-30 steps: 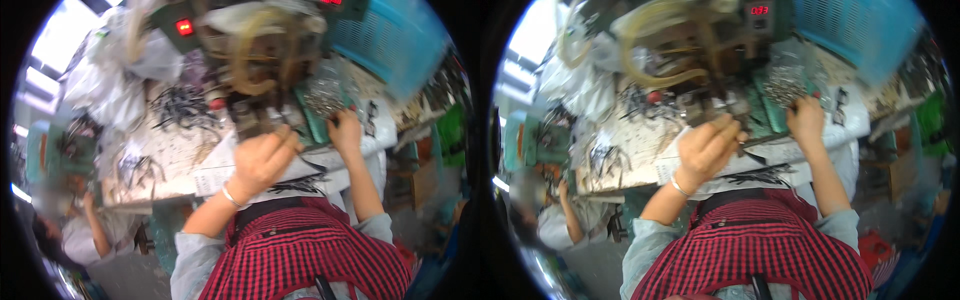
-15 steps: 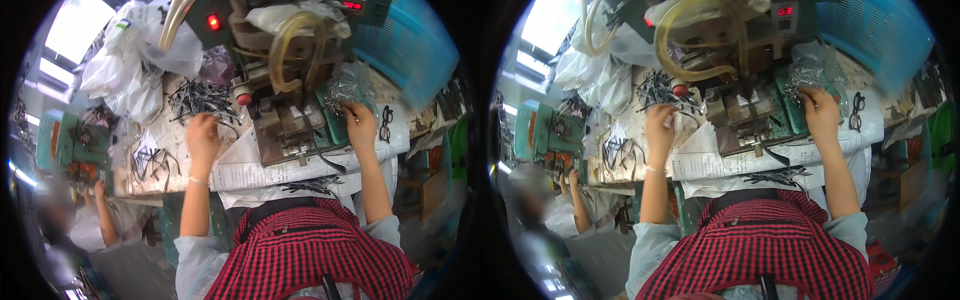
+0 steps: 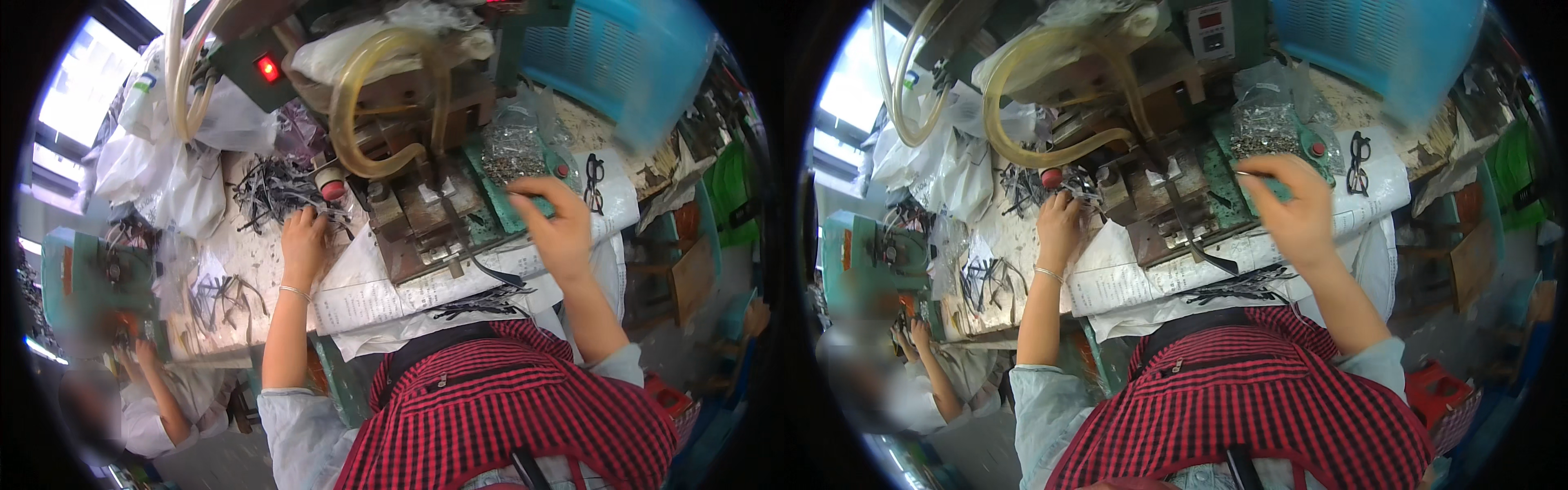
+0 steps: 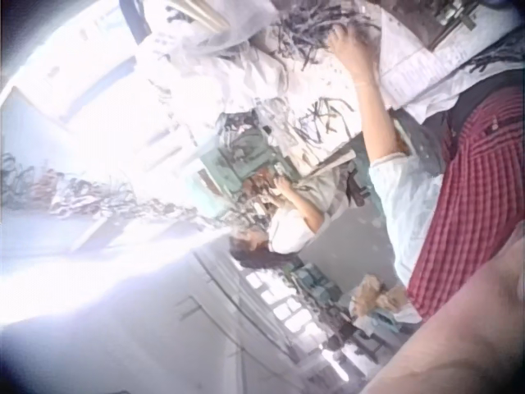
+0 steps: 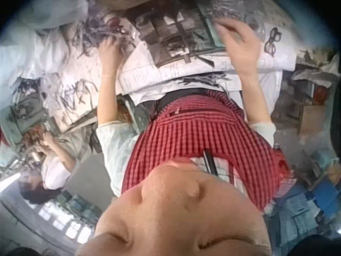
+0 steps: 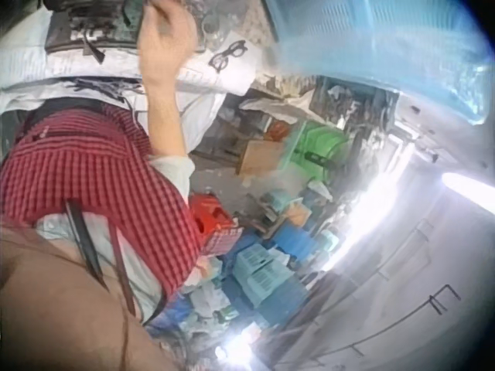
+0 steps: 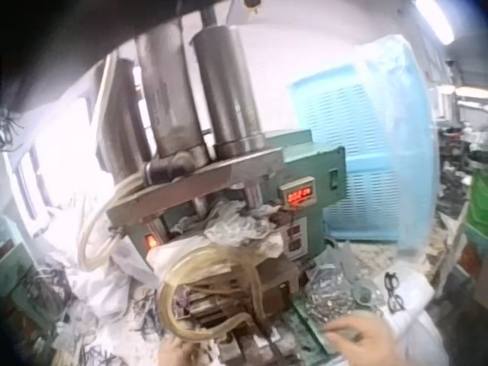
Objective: The person repeatedly picks small black plastic pieces and metallic components from piles on the table, places them into a press machine, and removes the assembled units. The person handles the parts one at a time and stacks the finished pieces on the table.
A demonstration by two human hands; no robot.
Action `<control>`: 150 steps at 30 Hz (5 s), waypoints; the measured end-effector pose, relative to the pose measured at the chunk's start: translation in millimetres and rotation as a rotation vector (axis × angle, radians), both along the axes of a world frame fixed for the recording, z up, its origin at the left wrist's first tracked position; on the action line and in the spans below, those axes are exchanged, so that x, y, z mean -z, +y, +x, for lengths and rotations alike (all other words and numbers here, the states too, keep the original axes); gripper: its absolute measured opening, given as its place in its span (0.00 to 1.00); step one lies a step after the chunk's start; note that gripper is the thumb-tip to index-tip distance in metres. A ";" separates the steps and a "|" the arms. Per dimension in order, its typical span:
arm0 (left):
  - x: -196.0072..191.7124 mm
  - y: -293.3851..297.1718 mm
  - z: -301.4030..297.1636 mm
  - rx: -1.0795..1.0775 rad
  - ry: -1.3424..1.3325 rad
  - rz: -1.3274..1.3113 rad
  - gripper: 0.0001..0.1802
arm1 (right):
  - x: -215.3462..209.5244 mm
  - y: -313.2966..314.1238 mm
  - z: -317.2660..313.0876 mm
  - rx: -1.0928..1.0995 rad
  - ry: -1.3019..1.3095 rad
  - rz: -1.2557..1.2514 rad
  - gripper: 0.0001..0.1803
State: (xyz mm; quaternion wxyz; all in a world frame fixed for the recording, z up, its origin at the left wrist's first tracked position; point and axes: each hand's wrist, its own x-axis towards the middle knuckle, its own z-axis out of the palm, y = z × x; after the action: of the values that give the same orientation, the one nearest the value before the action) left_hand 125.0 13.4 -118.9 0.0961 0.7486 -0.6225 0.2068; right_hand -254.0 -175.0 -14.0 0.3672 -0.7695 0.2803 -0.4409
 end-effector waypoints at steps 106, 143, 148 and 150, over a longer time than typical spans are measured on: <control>-168.4 -47.7 -159.0 0.408 0.937 -0.965 0.07 | -35.8 32.9 64.6 -0.172 -0.228 0.375 0.40; -123.5 26.4 -82.7 -0.156 0.254 -0.546 0.07 | 64.1 -49.4 10.9 0.317 0.225 -0.236 0.06; -3.6 -10.2 -0.5 -0.618 0.011 0.081 0.07 | 78.3 -53.6 14.7 0.311 0.220 -0.257 0.06; 16.7 -14.2 16.1 -0.563 0.111 0.004 0.07 | 86.5 -51.9 -12.7 0.364 0.304 -0.243 0.06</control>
State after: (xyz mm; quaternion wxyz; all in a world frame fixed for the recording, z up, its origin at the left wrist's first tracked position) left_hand 141.1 -0.8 -135.5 0.0671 0.9024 -0.3844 0.1829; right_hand -266.7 -226.9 -100.4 0.1402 -0.8023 0.4111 -0.4094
